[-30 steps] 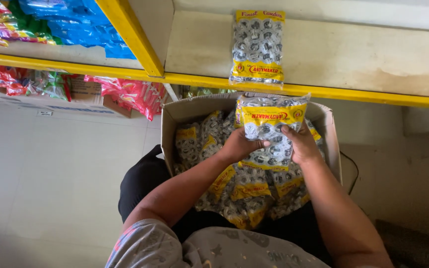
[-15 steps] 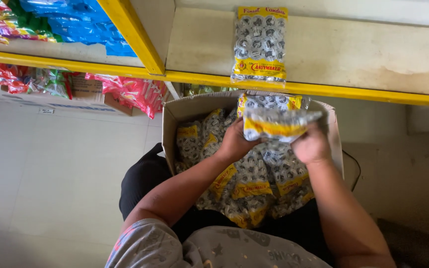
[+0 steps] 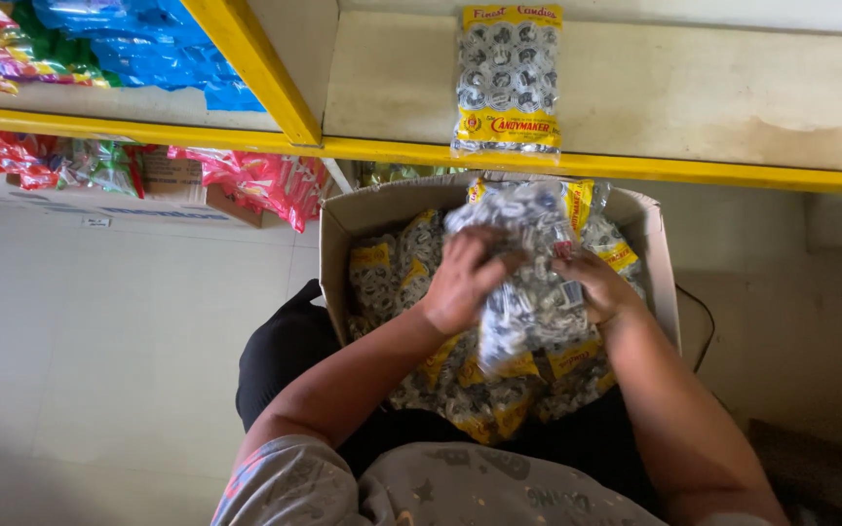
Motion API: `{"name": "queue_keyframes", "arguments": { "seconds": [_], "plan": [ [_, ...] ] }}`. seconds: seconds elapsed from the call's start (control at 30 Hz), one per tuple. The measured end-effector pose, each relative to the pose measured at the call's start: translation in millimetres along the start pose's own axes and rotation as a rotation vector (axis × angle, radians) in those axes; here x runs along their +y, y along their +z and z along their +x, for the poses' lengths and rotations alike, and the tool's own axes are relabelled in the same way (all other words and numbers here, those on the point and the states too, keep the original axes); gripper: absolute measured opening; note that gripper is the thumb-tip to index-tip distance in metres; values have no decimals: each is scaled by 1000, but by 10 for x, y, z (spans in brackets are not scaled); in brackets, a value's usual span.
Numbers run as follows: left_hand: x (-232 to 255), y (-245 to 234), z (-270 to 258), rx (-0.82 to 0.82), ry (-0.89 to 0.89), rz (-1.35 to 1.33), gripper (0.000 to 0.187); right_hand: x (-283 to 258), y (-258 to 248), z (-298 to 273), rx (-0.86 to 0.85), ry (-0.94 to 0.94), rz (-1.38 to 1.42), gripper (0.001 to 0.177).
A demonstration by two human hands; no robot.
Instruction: Stocking small bags of candy from a cardboard box onto a store shelf.
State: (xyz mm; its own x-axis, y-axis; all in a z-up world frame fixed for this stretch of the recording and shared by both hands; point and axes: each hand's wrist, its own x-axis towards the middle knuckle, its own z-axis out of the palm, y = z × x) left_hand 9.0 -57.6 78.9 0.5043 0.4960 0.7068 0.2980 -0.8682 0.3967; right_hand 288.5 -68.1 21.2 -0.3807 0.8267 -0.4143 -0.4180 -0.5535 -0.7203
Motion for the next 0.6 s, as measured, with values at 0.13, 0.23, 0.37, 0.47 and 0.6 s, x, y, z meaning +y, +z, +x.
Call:
{"name": "queue_keyframes", "arguments": {
  "seconds": [0.13, 0.23, 0.37, 0.47, 0.6],
  "plan": [
    [-41, 85, 44, -32, -547, 156, 92, -270, 507, -117, 144, -175, -178, 76],
    [-357, 475, -178, 157, -714, -230, 92, -297, 515, -137, 17, -307, -24, 77],
    [-343, 541, -246, 21, -1143, -1065, 62, -315, 518, -174, 44, -331, -37, 76],
    [-167, 328, -94, 68, -1415, -1317, 64, -271, 499, -150, 61, -335, -65, 79],
    [-183, 316, -90, 289, -1199, -1892, 91, -231, 470, -109, 39, -334, -142, 85]
  ]
}}
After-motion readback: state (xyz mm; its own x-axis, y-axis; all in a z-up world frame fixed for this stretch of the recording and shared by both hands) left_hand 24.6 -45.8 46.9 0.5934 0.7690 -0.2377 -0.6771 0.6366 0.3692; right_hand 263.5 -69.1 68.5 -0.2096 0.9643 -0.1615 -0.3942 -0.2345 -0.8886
